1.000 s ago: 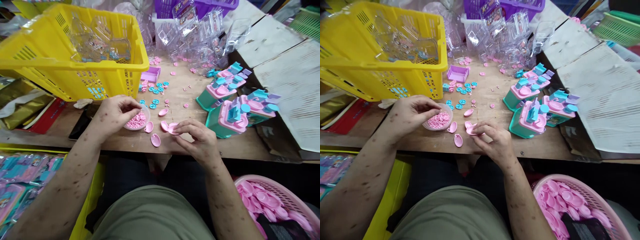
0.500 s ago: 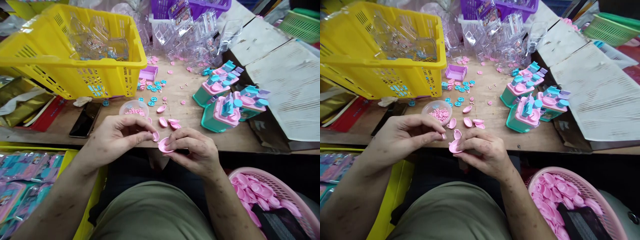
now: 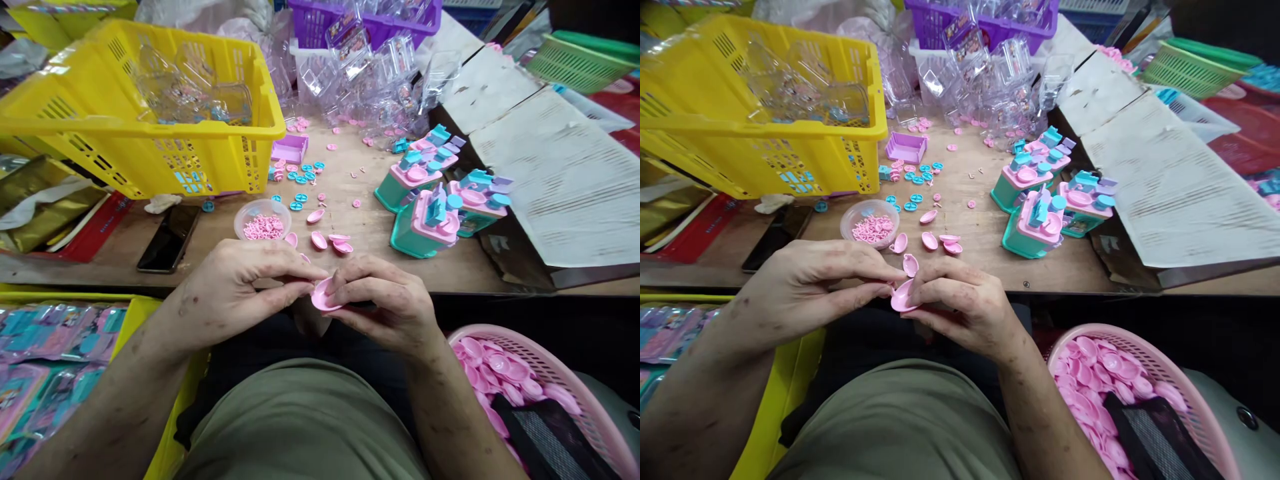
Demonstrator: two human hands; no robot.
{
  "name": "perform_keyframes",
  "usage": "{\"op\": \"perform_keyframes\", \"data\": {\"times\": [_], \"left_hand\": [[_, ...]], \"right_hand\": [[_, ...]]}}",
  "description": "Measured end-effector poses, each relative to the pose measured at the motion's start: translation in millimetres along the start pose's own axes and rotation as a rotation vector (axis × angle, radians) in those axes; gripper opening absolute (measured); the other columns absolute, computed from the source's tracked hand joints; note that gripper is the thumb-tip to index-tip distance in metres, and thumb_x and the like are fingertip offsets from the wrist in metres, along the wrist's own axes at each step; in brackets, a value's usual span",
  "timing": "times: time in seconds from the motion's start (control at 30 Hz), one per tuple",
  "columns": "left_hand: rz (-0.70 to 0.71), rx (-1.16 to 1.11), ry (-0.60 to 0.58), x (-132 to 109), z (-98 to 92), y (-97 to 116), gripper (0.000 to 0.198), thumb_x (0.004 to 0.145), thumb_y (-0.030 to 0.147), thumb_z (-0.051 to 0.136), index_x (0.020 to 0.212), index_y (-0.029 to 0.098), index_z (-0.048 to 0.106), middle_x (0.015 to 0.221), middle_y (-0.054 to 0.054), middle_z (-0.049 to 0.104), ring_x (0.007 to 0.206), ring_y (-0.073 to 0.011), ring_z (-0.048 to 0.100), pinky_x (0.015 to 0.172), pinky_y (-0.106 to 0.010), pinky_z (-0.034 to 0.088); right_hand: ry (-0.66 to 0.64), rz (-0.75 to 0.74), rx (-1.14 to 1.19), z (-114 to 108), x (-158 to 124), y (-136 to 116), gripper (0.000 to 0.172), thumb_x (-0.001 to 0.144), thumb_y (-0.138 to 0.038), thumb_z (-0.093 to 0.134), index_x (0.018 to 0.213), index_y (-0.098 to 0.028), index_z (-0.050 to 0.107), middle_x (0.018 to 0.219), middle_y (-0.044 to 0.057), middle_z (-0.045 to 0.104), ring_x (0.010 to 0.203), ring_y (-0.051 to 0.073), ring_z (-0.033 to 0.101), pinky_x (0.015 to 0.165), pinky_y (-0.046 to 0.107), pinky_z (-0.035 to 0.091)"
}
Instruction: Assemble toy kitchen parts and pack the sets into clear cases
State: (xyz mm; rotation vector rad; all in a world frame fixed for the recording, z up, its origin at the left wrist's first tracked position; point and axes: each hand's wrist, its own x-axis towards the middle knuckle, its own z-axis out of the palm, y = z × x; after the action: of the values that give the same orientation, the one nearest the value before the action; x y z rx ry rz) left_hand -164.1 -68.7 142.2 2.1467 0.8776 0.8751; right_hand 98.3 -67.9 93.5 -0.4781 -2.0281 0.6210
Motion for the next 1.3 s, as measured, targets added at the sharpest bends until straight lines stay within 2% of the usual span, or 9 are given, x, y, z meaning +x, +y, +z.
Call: {"op": "perform_keyframes", "data": {"times": [0.2, 0.4, 0.53, 0.7, 0.87, 1.13, 1.23, 1.3], "left_hand": [[-0.01, 0.049, 0.012, 0, -0.5, 1, 0.02, 0.107, 0.027, 0.074, 0.121, 0.028, 0.089, 0.112, -0.003, 0.089, 0.1, -0.0187, 0.084, 0.098, -0.024, 0.066], [0.011, 0.057, 0.017, -2, 0.8, -3, 0.019, 0.105, 0.022, 0.076, 0.118, 0.026, 0.089, 0.11, -0.002, 0.089, 0.097, -0.0166, 0.084, 0.095, -0.021, 0.065], [0.01, 0.089, 0.024, -3, 2.0, -5, 0.02, 0.104, 0.02, 0.077, 0.119, 0.027, 0.088, 0.113, -0.002, 0.088, 0.101, -0.0159, 0.084, 0.098, -0.02, 0.064], [0.006, 0.126, 0.056, -2, 2.8, -3, 0.019, 0.104, 0.02, 0.077, 0.118, 0.027, 0.088, 0.109, -0.002, 0.089, 0.096, -0.0163, 0.084, 0.098, -0.022, 0.065], [-0.05, 0.105, 0.03, -1, 0.8, -4, 0.017, 0.104, 0.022, 0.076, 0.114, 0.026, 0.089, 0.107, -0.003, 0.089, 0.094, -0.0175, 0.084, 0.096, -0.024, 0.067], [-0.245, -0.166, -0.053, 0, 2.1, -15, 0.015, 0.099, 0.018, 0.079, 0.105, 0.025, 0.091, 0.091, -0.001, 0.087, 0.077, -0.0153, 0.08, 0.075, -0.019, 0.065], [-0.229, -0.069, -0.057, -2, 0.6, -19, 0.015, 0.102, 0.024, 0.078, 0.11, 0.025, 0.09, 0.098, -0.001, 0.088, 0.084, -0.017, 0.081, 0.081, -0.022, 0.066], [-0.216, 0.087, -0.016, -1, -7.5, -25, 0.023, 0.106, 0.034, 0.076, 0.125, 0.027, 0.087, 0.111, -0.002, 0.088, 0.095, -0.0201, 0.081, 0.089, -0.026, 0.065]], "right_hand": [[-0.008, 0.026, 0.019, -1, -3, -1, 0.009, 0.107, -0.023, 0.081, 0.115, -0.025, 0.079, 0.107, 0.005, 0.082, 0.096, 0.019, 0.082, 0.091, 0.03, 0.069], [-0.008, 0.039, 0.043, 0, -3, 1, 0.012, 0.105, -0.02, 0.083, 0.115, -0.024, 0.077, 0.106, 0.005, 0.082, 0.097, 0.018, 0.082, 0.092, 0.028, 0.068], [-0.016, 0.04, 0.056, 1, -2, 5, 0.01, 0.107, -0.021, 0.081, 0.115, -0.024, 0.077, 0.105, 0.004, 0.082, 0.096, 0.018, 0.082, 0.09, 0.028, 0.069], [-0.017, 0.042, 0.059, 1, 2, 10, 0.01, 0.106, -0.024, 0.083, 0.115, -0.024, 0.077, 0.104, 0.004, 0.083, 0.092, 0.018, 0.083, 0.087, 0.028, 0.07], [-0.023, 0.037, 0.068, 3, 3, 17, 0.014, 0.105, -0.02, 0.084, 0.115, -0.025, 0.077, 0.105, 0.004, 0.084, 0.094, 0.018, 0.083, 0.089, 0.029, 0.071], [-0.003, 0.017, 0.059, 13, 2, 21, 0.013, 0.105, -0.021, 0.083, 0.116, -0.022, 0.076, 0.108, 0.005, 0.083, 0.098, 0.017, 0.081, 0.097, 0.026, 0.068], [-0.015, 0.045, 0.044, 17, -3, 27, 0.014, 0.105, -0.019, 0.084, 0.116, -0.021, 0.075, 0.109, 0.005, 0.081, 0.099, 0.017, 0.08, 0.095, 0.025, 0.067], [-0.012, 0.067, 0.004, 20, -7, 36, 0.013, 0.104, -0.016, 0.083, 0.113, -0.021, 0.074, 0.108, 0.006, 0.079, 0.1, 0.018, 0.079, 0.094, 0.028, 0.066]]}}
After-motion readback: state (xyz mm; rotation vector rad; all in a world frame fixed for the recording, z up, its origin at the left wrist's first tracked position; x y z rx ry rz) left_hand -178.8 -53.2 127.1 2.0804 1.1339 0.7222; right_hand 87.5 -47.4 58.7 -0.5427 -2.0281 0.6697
